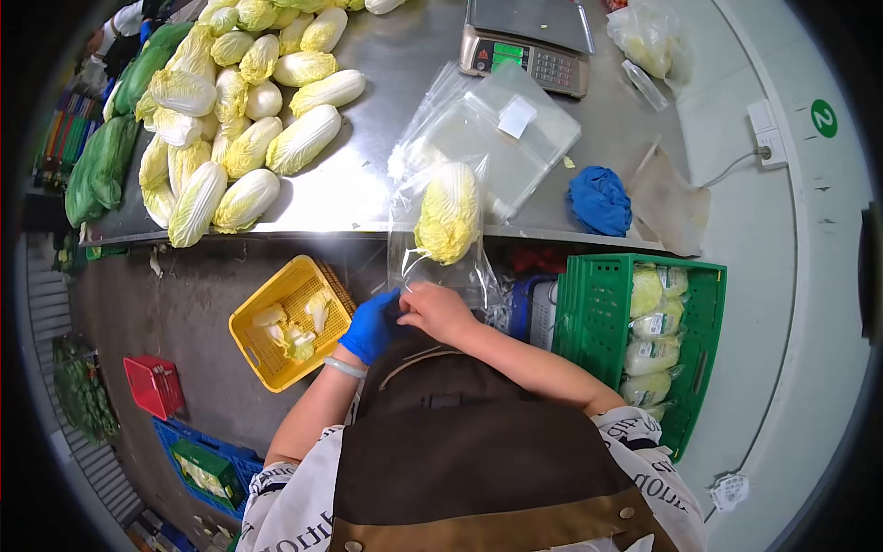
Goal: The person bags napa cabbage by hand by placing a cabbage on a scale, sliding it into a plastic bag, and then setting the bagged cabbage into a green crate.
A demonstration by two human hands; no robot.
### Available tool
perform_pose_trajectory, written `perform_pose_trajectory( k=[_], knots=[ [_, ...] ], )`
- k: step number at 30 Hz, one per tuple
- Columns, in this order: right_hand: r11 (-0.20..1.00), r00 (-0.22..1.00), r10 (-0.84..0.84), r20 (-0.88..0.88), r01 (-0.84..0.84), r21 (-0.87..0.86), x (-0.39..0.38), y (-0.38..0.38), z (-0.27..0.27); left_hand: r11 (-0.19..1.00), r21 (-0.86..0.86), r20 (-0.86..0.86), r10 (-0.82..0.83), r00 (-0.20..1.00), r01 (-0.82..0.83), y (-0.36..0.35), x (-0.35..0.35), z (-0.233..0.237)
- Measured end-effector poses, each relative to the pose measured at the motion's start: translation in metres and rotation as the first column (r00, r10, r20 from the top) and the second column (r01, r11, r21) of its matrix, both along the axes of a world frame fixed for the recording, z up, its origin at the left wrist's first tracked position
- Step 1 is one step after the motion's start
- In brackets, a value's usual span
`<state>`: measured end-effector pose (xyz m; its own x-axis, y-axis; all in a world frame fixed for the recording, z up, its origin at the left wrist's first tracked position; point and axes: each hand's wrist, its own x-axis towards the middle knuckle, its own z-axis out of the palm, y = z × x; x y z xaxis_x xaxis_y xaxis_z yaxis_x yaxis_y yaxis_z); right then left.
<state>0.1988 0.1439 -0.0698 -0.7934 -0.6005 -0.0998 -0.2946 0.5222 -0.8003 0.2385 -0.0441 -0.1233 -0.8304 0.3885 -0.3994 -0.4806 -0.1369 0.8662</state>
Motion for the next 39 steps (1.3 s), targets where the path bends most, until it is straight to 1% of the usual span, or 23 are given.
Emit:
perform_pose_trajectory(
  k=[3, 5, 8, 10, 11, 12, 14, 15, 18, 21, 24, 26, 27, 28, 29, 30, 31, 34, 35, 36, 37, 38, 39],
  knots=[
    [0.98, 0.956, -0.175, -0.235, 0.146, -0.137, 0.002, -0.002, 0.005, 0.945, 0.208, 0.445, 0.14, 0.885, -0.254, 0.008, -0.008, 0.023],
    [0.999, 0.975, -0.048, -0.218, 0.047, -0.009, -0.001, -0.002, -0.007, 0.953, 0.232, 0.357, 0.104, 0.928, -0.196, 0.012, -0.008, 0.027],
    [0.991, 0.955, 0.09, -0.283, -0.057, 0.121, -0.006, -0.005, -0.012, 0.915, 0.313, 0.436, 0.1, 0.895, -0.254, 0.013, -0.014, 0.048],
    [0.993, 0.944, 0.082, -0.321, -0.052, 0.102, -0.004, -0.004, -0.009, 0.998, 0.042, 0.229, 0.04, 0.973, -0.051, 0.012, -0.014, 0.052],
    [0.999, 0.944, 0.039, -0.328, -0.024, 0.048, -0.001, -0.002, -0.006, 0.94, -0.322, -0.023, -0.126, 0.992, 0.112, 0.008, -0.014, 0.051],
    [1.0, 0.943, -0.002, -0.332, 0.0, -0.005, 0.0, 0.0, -0.004, 0.733, -0.664, -0.191, -0.36, 0.913, 0.15, 0.005, -0.013, 0.049],
    [1.0, 0.931, -0.03, -0.363, 0.027, -0.012, -0.002, -0.003, -0.001, 0.917, -0.394, -0.188, -0.137, 0.973, 0.053, 0.003, -0.007, 0.022],
    [0.999, 0.926, -0.05, -0.375, 0.047, -0.018, -0.001, -0.005, -0.001, 0.974, -0.223, -0.085, -0.042, 0.996, 0.022, 0.001, -0.002, 0.011],
    [0.994, 0.925, 0.086, -0.37, -0.053, 0.099, -0.004, -0.008, -0.006, 0.933, 0.286, 0.424, 0.081, 0.902, -0.218, 0.004, -0.008, 0.025],
    [0.988, 0.911, 0.122, -0.395, -0.073, 0.136, -0.003, -0.01, -0.01, 0.947, 0.199, 0.456, 0.138, 0.879, -0.252, 0.004, -0.01, 0.025],
    [0.962, 0.898, 0.272, -0.345, -0.254, 0.099, -0.002, 0.013, 0.004, 0.902, 0.228, 0.578, 0.177, 0.797, -0.366, 0.004, -0.007, 0.023],
    [0.934, 0.883, 0.346, -0.316, -0.293, 0.203, 0.018, 0.056, 0.008, 0.984, -0.117, 0.221, 0.156, 0.963, -0.133, -0.002, -0.005, 0.012],
    [0.936, 0.92, 0.308, -0.244, -0.246, 0.253, 0.036, 0.086, -0.004, 0.95, -0.309, 0.037, 0.071, 0.997, -0.056, -0.005, -0.007, 0.007],
    [0.889, 0.924, 0.321, -0.208, -0.218, 0.402, 0.064, 0.123, -0.033, 0.853, -0.521, -0.113, -0.114, 0.987, 0.039, -0.008, -0.009, 0.007],
    [0.739, 0.895, 0.438, -0.087, -0.303, 0.601, 0.101, 0.169, -0.071, 0.698, -0.712, -0.215, -0.318, 0.923, 0.075, -0.01, -0.007, 0.009],
    [0.427, 0.801, 0.197, 0.566, -0.59, 0.685, 0.14, 0.199, -0.096, 0.504, -0.862, -0.255, -0.523, 0.813, 0.053, -0.013, -0.004, 0.011],
    [0.43, 0.793, 0.195, 0.578, -0.598, 0.676, 0.139, 0.202, -0.093, 0.495, -0.861, -0.22, -0.566, 0.795, 0.114, -0.018, -0.004, 0.017],
    [0.442, 0.756, 0.207, 0.62, -0.638, 0.63, 0.129, 0.205, -0.071, 0.807, -0.581, -0.224, -0.282, 0.933, 0.105, -0.043, -0.001, 0.014],
    [0.448, 0.736, 0.212, 0.642, -0.658, 0.606, 0.128, 0.201, -0.058, 0.785, -0.619, -0.324, -0.281, 0.903, 0.022, -0.05, -0.004, 0.013],
    [0.571, 0.947, 0.012, 0.321, -0.27, 0.775, 0.093, 0.185, -0.04, 0.612, -0.778, -0.477, -0.424, 0.77, -0.145, -0.056, -0.007, 0.011],
    [0.676, 0.975, 0.003, -0.222, 0.161, 0.719, 0.062, 0.177, -0.023, 0.472, -0.848, -0.49, -0.523, 0.697, -0.242, -0.045, -0.018, 0.024],
    [0.714, 0.846, 0.038, -0.532, 0.349, 0.606, 0.031, 0.164, -0.005, 0.325, -0.877, -0.48, -0.618, 0.623, -0.354, -0.03, -0.03, 0.038],
    [0.766, 0.799, 0.143, -0.584, 0.285, 0.576, 0.011, 0.159, -0.01, 0.349, -0.865, -0.496, -0.694, 0.522, -0.36, -0.021, -0.036, 0.033]
  ],
)
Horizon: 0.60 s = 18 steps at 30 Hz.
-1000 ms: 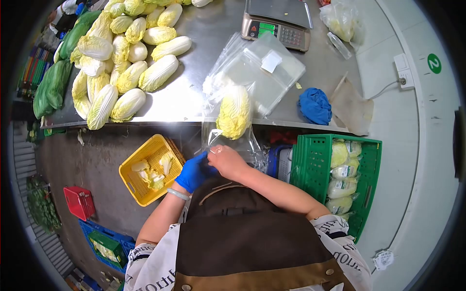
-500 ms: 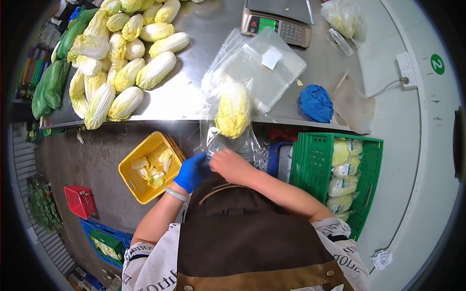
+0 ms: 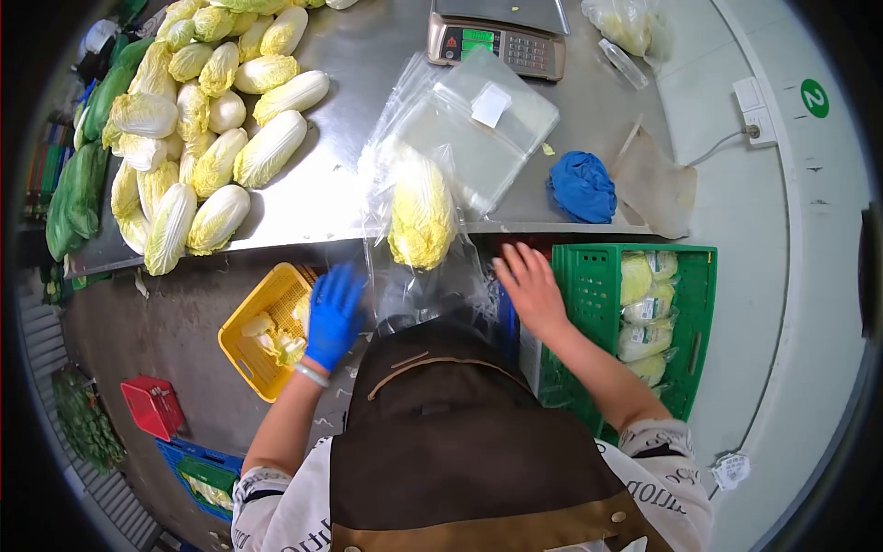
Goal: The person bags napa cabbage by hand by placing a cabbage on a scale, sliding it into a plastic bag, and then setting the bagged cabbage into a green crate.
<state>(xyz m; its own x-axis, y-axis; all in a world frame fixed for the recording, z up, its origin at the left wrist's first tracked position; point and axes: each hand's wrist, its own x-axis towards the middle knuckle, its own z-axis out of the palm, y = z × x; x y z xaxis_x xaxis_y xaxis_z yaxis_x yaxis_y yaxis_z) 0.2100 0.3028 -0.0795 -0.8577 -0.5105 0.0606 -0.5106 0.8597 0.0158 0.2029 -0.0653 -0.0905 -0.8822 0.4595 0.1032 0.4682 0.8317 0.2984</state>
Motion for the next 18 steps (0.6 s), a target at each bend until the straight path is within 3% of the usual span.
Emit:
perform_pose_trajectory(
  k=[2, 4, 5, 7, 8, 9, 10, 11, 12, 13, 14, 15, 17, 18],
  knots=[
    [0.969, 0.967, 0.246, -0.069, -0.247, -0.009, -0.018, -0.009, -0.012, 0.968, -0.058, -0.087, -0.247, 0.965, 0.242, 0.01, -0.008, -0.013],
    [0.882, 0.878, 0.47, -0.089, -0.47, 0.017, -0.031, -0.012, -0.028, 0.891, -0.118, -0.055, -0.447, 0.893, 0.439, 0.016, -0.021, -0.013],
    [0.869, 0.872, 0.487, -0.047, -0.489, -0.068, -0.035, -0.01, -0.033, 0.835, -0.141, -0.032, -0.541, 0.84, 0.532, 0.018, -0.027, -0.013],
    [0.823, 0.844, 0.536, 0.03, -0.514, -0.242, -0.044, -0.008, -0.041, 0.865, 0.116, 0.066, -0.497, 0.865, 0.488, 0.013, -0.033, -0.01],
    [0.786, 0.848, 0.52, 0.107, -0.426, -0.448, -0.048, -0.011, -0.034, 0.878, 0.212, 0.147, -0.464, 0.874, 0.43, 0.01, -0.039, 0.003],
    [0.733, 0.845, 0.443, 0.3, -0.149, -0.663, -0.049, -0.011, -0.032, 0.882, 0.299, 0.23, -0.436, 0.87, 0.363, 0.007, -0.046, 0.014],
    [0.615, 0.774, 0.403, 0.488, 0.165, -0.771, -0.05, -0.01, -0.03, 0.855, 0.497, 0.325, -0.344, 0.881, 0.15, 0.005, -0.049, 0.019],
    [0.448, 0.648, 0.405, 0.645, 0.475, -0.758, -0.05, -0.008, -0.027, 0.779, 0.624, 0.48, -0.321, 0.816, -0.06, 0.004, -0.053, 0.018],
    [0.237, 0.626, 0.406, 0.666, 0.631, -0.739, -0.057, -0.01, -0.027, 0.672, 0.684, 0.618, -0.327, 0.715, -0.284, 0.001, -0.058, 0.015],
    [0.172, 0.529, 0.394, 0.752, 0.761, -0.625, -0.065, -0.013, -0.023, 0.541, 0.675, 0.725, -0.361, 0.587, -0.501, 0.002, -0.065, 0.014],
    [0.103, 0.418, 0.392, 0.819, 0.865, -0.491, -0.073, -0.017, -0.016, 0.483, 0.515, 0.857, -0.312, 0.41, -0.708, 0.01, -0.085, 0.027],
    [0.03, 0.299, 0.403, 0.865, 0.94, -0.339, -0.081, -0.023, -0.012, 0.437, 0.497, 0.867, -0.211, 0.452, -0.749, 0.017, -0.094, 0.022],
    [0.078, 0.275, 0.259, 0.926, 0.95, -0.303, -0.082, -0.045, -0.049, 0.288, 0.294, 0.952, -0.175, 0.251, -0.912, 0.02, -0.099, -0.031],
    [0.111, 0.289, 0.106, 0.951, 0.947, -0.301, -0.081, -0.057, -0.056, 0.221, 0.228, 0.953, -0.25, 0.171, -0.948, 0.016, -0.095, -0.065]
  ],
)
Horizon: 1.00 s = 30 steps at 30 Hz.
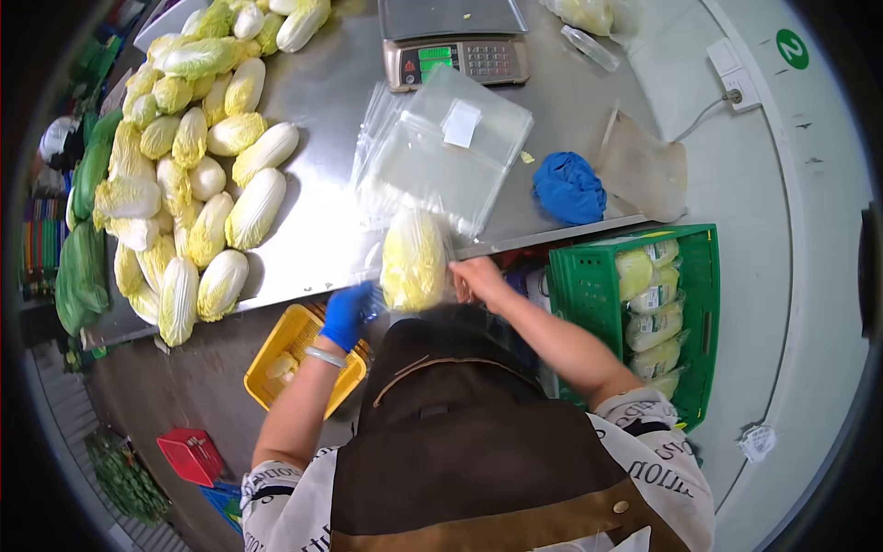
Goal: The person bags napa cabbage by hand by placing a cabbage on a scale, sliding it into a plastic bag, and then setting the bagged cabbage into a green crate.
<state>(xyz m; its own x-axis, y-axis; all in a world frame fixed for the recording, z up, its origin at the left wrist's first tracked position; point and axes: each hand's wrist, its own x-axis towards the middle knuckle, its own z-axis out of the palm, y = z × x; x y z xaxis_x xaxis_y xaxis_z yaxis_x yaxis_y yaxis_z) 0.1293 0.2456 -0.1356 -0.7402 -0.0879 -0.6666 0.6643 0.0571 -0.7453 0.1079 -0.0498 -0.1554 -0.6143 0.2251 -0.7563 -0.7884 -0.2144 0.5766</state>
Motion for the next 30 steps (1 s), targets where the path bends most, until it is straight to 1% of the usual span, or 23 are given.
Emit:
perform_pose_trajectory(
  k=[2, 3, 4, 5, 6, 7, 8, 9, 11, 13, 14, 15, 16, 17, 19, 20, 21, 22, 23, 25, 26, 28, 30],
  knots=[
    [0.964, 0.999, -0.004, -0.049, 0.017, 0.267, 0.001, -0.011, -0.006, 0.975, 0.172, 0.135, 0.116, 0.984, -0.139, 0.008, 0.004, -0.022],
    [0.96, 0.99, -0.101, -0.1, 0.124, 0.25, 0.004, -0.01, -0.008, 0.961, 0.203, 0.203, 0.144, 0.969, -0.186, 0.013, 0.006, -0.021],
    [0.946, 0.969, -0.199, -0.145, 0.229, 0.23, 0.006, -0.009, -0.001, 0.938, 0.336, 0.238, 0.008, 0.971, -0.09, -0.009, 0.004, -0.037],
    [0.921, 0.937, -0.292, -0.193, 0.33, 0.206, 0.007, -0.008, 0.007, 0.953, 0.287, 0.242, 0.027, 0.97, -0.098, -0.003, 0.001, -0.025],
    [0.823, 0.904, -0.128, -0.409, 0.326, 0.464, 0.008, -0.003, 0.014, 0.965, 0.24, 0.241, 0.048, 0.969, -0.108, 0.005, -0.002, -0.014],
    [0.813, 0.838, 0.135, -0.529, 0.211, 0.542, 0.0, -0.004, 0.034, 0.974, 0.191, 0.239, 0.071, 0.968, -0.119, 0.01, -0.003, -0.004],
    [0.767, 0.705, 0.386, -0.595, 0.113, 0.632, -0.007, -0.007, 0.065, 0.98, 0.036, -0.066, -0.191, 0.979, 0.194, 0.005, -0.003, -0.012],
    [0.686, 0.521, 0.605, -0.602, 0.041, 0.726, -0.01, -0.01, 0.085, 0.898, -0.241, -0.309, -0.43, 0.848, 0.368, 0.0, -0.003, -0.019],
    [0.615, 0.277, 0.756, -0.593, 0.006, 0.788, -0.014, -0.039, 0.095, 0.672, -0.452, -0.318, -0.736, 0.597, 0.587, 0.014, -0.032, 0.059],
    [0.523, 0.259, 0.811, -0.524, 0.079, 0.849, -0.027, -0.053, 0.07, 0.58, -0.616, -0.407, -0.813, 0.415, 0.533, -0.014, -0.036, 0.01],
    [0.512, 0.245, 0.809, -0.535, 0.156, 0.845, -0.034, -0.057, 0.053, 0.842, -0.25, -0.206, -0.528, 0.824, 0.477, -0.023, -0.056, 0.002],
    [0.492, 0.235, 0.809, -0.539, 0.23, 0.839, -0.041, -0.058, 0.045, 0.979, 0.045, 0.205, -0.202, 0.958, 0.197, -0.02, -0.073, -0.005],
    [0.535, 0.271, 0.776, -0.57, 0.197, 0.822, -0.048, -0.057, 0.05, 0.905, -0.326, -0.089, -0.316, 0.945, 0.272, -0.004, -0.079, 0.014],
    [0.578, 0.308, 0.738, -0.601, 0.171, 0.798, -0.054, -0.054, 0.061, 0.744, -0.641, -0.34, -0.493, 0.801, 0.186, 0.013, -0.086, 0.047],
    [0.77, 0.591, 0.436, -0.679, 0.146, 0.622, -0.063, -0.04, 0.078, 0.684, -0.723, -0.689, -0.703, 0.177, -0.098, 0.043, -0.105, 0.087],
    [0.877, 0.741, 0.272, -0.613, 0.071, 0.475, -0.068, -0.02, 0.104, 0.774, -0.627, -0.74, -0.628, 0.239, 0.09, 0.056, -0.114, 0.098],
    [0.9, 0.744, 0.226, -0.628, 0.088, 0.428, -0.068, -0.002, 0.107, 0.826, -0.5, -0.761, -0.562, 0.323, 0.26, 0.066, -0.122, 0.103],
    [0.92, 0.801, 0.145, -0.581, 0.106, 0.376, -0.063, 0.015, 0.119, 0.773, -0.357, -0.524, -0.631, 0.573, 0.525, 0.052, -0.142, 0.097],
    [0.94, 0.846, 0.067, -0.529, 0.125, 0.318, -0.057, 0.03, 0.131, 0.805, 0.264, -0.407, -0.406, 0.819, 0.531, 0.073, -0.139, 0.112],
    [0.957, 0.877, -0.29, -0.383, 0.275, -0.096, -0.035, 0.057, 0.146, 0.74, -0.096, -0.559, -0.593, 0.58, 0.665, 0.091, -0.127, 0.13],
    [0.887, 0.865, -0.431, -0.257, 0.355, -0.295, -0.019, 0.069, 0.152, 0.657, -0.258, -0.508, -0.716, 0.479, 0.708, 0.133, -0.107, 0.17],
    [0.719, 0.77, -0.601, -0.217, 0.402, -0.567, 0.028, 0.1, 0.166, 0.782, -0.105, -0.461, -0.586, 0.667, 0.614, 0.176, -0.079, 0.178],
    [0.603, 0.654, -0.729, -0.203, 0.474, -0.641, 0.075, 0.112, 0.175, 0.852, 0.031, -0.358, -0.478, 0.802, 0.522, 0.226, -0.044, 0.184]
  ],
)
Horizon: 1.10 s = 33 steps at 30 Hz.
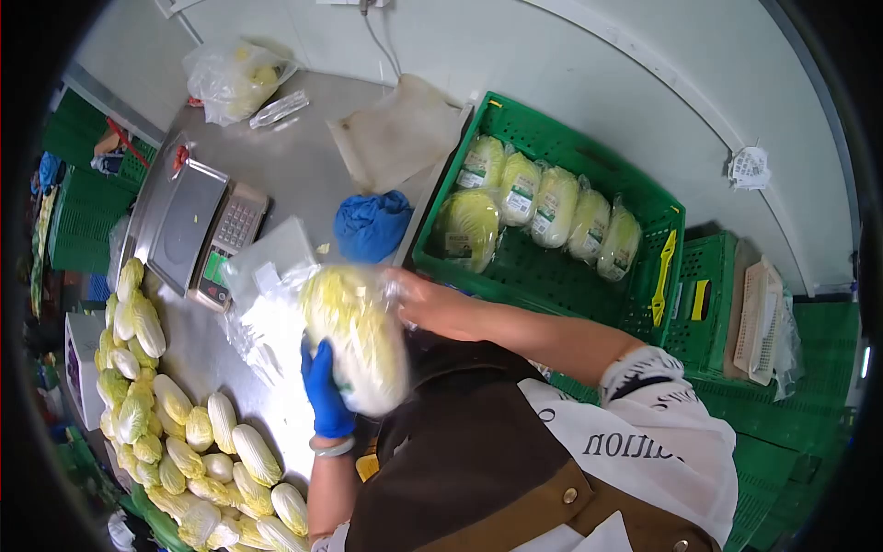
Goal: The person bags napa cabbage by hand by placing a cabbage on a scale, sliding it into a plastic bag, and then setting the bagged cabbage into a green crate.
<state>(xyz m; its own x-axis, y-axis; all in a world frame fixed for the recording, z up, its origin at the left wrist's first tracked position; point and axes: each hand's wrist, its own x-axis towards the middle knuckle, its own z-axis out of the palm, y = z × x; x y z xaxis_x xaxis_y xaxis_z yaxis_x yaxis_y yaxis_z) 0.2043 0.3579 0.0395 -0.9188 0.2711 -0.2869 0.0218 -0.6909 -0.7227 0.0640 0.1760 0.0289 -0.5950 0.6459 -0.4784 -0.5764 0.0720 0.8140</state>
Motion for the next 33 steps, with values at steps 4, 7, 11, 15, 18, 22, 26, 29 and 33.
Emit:
perform_pose_trajectory(
  k=[4, 7, 11, 15, 18, 22, 26, 29, 33],
  knots=[
    [0.895, 0.902, -0.416, 0.116, 0.383, 0.229, 0.068, 0.034, -0.015, 0.955, 0.038, -0.28, -0.273, 0.921, 0.294, 0.086, 0.085, -0.005],
    [0.789, 0.781, -0.613, 0.117, 0.601, 0.125, 0.141, 0.094, -0.031, 0.839, 0.036, -0.699, -0.367, 0.614, 0.543, 0.118, 0.092, 0.007],
    [0.619, 0.609, -0.78, 0.141, 0.719, 0.317, 0.201, 0.14, -0.087, 0.981, -0.06, -0.222, -0.191, 0.956, 0.182, 0.095, 0.053, -0.027],
    [0.736, 0.666, -0.675, 0.318, 0.64, 0.222, 0.213, 0.137, -0.18, 0.94, -0.315, -0.371, 0.001, 0.929, -0.127, -0.013, -0.025, -0.15],
    [0.856, 0.736, -0.506, 0.449, 0.493, 0.157, 0.2, 0.133, -0.204, 0.834, -0.441, -0.595, 0.005, 0.804, -0.331, -0.071, -0.058, -0.17],
    [0.805, 0.548, -0.32, 0.773, -0.273, 0.527, 0.213, 0.169, -0.216, 0.878, -0.4, -0.868, -0.271, 0.416, -0.262, -0.091, -0.103, -0.165],
    [0.11, 0.282, -0.502, 0.817, -0.917, 0.384, 0.163, 0.167, -0.099, 0.823, -0.567, -0.789, -0.552, 0.272, 0.024, -0.097, -0.141, -0.199],
    [0.019, 0.805, -0.484, 0.344, -0.383, 0.924, 0.075, 0.117, -0.048, 0.86, -0.508, -0.684, -0.434, 0.586, 0.044, -0.098, -0.164, -0.219],
    [-0.098, 0.999, 0.015, 0.045, -0.043, 0.994, -0.061, -0.014, -0.03, 0.944, -0.323, -0.682, -0.189, 0.706, -0.06, -0.093, -0.158, -0.176]
  ],
)
